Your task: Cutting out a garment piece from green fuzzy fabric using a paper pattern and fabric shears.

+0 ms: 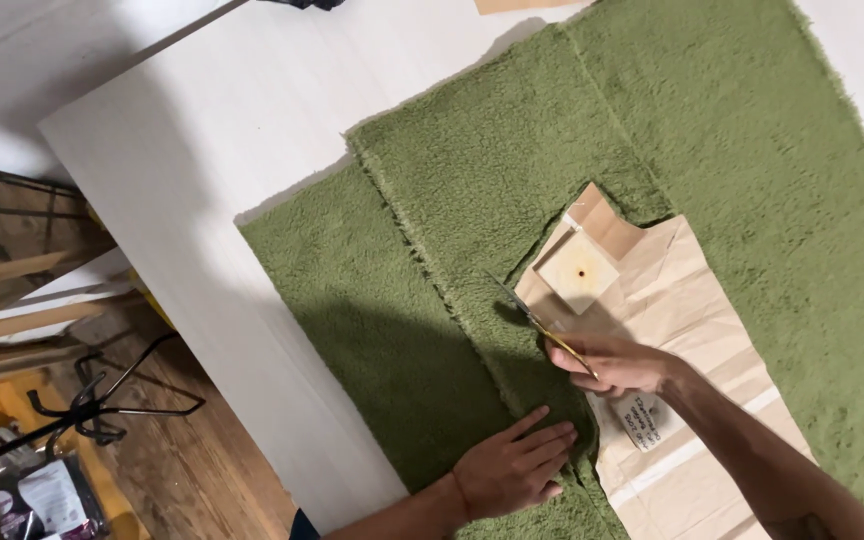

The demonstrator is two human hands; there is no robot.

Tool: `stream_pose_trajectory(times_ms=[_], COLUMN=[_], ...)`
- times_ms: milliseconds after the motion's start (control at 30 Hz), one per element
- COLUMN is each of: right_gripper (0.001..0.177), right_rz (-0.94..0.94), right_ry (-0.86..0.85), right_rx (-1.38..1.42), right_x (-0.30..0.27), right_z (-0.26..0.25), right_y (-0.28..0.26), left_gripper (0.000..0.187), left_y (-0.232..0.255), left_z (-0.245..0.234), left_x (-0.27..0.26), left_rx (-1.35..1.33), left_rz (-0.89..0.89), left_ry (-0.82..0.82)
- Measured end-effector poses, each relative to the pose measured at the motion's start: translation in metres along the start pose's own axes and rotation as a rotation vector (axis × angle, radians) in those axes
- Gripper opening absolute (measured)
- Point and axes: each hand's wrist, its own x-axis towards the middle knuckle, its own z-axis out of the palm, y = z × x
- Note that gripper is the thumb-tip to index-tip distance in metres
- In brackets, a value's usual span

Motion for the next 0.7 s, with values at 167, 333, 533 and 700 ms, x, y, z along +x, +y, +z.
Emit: stream_pose_trajectory(times_ms=[167, 333, 533, 700], right_gripper=[0.085, 0.075, 0.066, 0.063], right_rz=[0.029, -0.077, -0.06, -0.094], right_ry=[0.039, -0.066, -0.048, -0.045], right_rx=[-0.035, 0.019, 0.055, 0.12], right_x=[0.005, 0.024, 0.008, 0.008], right_z=[-0.001, -0.01, 0.01, 0.017], right_y=[-0.001, 0.037, 0.002, 0.001], left_gripper=[0.05, 0.05, 0.045, 0.032], left_y=[-0.001, 0.001, -0.002, -0.014], left_z=[-0.001, -0.001, -0.022, -0.08], left_x=[0.001, -0.001, 0.008, 0.028], left_rx=[0.004, 0.003, -0.154, -0.281], left_rz=[0.005, 0.007, -0.025, -0.027], left_ry=[-0.023, -0.038, 0.023, 0.218])
